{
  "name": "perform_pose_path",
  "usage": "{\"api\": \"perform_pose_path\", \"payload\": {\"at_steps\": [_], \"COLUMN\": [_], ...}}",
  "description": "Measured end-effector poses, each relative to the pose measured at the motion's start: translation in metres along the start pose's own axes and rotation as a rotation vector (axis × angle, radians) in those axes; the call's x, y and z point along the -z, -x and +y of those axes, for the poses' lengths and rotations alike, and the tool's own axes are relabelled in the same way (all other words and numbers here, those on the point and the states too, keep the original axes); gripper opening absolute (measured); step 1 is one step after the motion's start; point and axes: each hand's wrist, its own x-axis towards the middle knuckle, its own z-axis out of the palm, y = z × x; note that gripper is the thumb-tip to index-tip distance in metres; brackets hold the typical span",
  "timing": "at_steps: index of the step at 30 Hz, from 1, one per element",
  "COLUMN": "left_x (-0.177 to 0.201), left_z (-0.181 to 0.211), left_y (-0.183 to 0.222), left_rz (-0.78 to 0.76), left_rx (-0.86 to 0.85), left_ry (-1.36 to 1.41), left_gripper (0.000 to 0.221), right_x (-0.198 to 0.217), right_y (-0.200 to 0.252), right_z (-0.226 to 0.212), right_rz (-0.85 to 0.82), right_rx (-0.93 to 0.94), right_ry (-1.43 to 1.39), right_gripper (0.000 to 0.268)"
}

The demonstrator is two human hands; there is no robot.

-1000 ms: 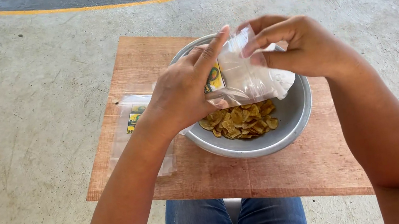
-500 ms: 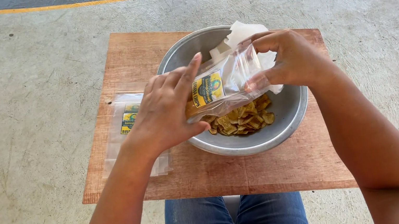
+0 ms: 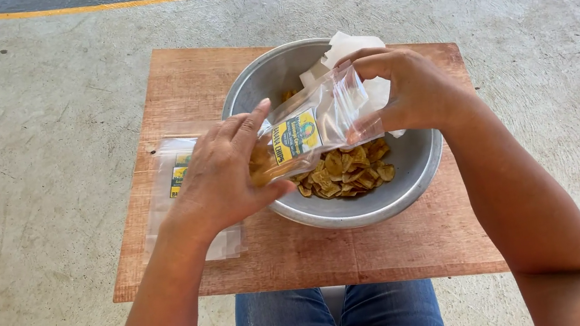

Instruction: The person uses a white cloth to wipe oil or residue from banana chips in a large metal bowl and then places the chips into plastic bags by hand.

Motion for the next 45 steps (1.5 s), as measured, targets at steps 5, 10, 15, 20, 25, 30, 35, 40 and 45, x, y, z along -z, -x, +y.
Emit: {"api": "perform_pose_path", "payload": {"at_steps": [5, 10, 15, 20, 25, 30, 35, 40, 45], "left_x": [-0.009, -0.012, -0.024, -0.046, -0.054, -0.062, -0.068, -0.076, -0.077], "left_z": [-0.014, -0.023, -0.054, -0.067, -0.06, -0.058, -0.055, -0.059, -0.059], "left_y": [0.002, 0.005, 0.011, 0.02, 0.022, 0.022, 0.025, 0.027, 0.029], "left_rz": [0.024, 0.121, 0.203, 0.307, 0.295, 0.292, 0.253, 0.273, 0.288], "left_rx": [-0.091, -0.161, -0.109, -0.228, -0.216, -0.229, -0.211, -0.188, -0.212], "left_ry": [-0.27, -0.25, 0.088, 0.575, 0.573, 0.606, 0.743, 0.768, 0.765], "left_gripper": [0.117, 0.121, 0.119, 0.107, 0.107, 0.103, 0.101, 0.102, 0.104], "right_x": [-0.001, -0.001, 0.002, -0.014, -0.05, -0.061, -0.017, -0.039, -0.078], "right_y": [0.004, 0.004, 0.003, 0.005, -0.003, -0.005, 0.005, 0.028, 0.029], "right_z": [0.005, 0.018, 0.041, 0.035, 0.079, 0.086, 0.008, 0.009, 0.046], "right_rz": [-0.046, -0.08, 0.009, 0.06, -0.131, -0.374, -0.283, -0.397, -0.49], "right_rx": [0.082, 0.154, 0.164, 0.015, 0.002, -0.314, -0.415, -0.275, 0.04], "right_ry": [0.088, -0.035, -0.319, 0.047, 0.561, 0.543, 0.356, 0.589, 0.461], "right_gripper": [0.09, 0.082, 0.053, 0.051, 0.08, 0.04, 0.047, 0.05, 0.061]}}
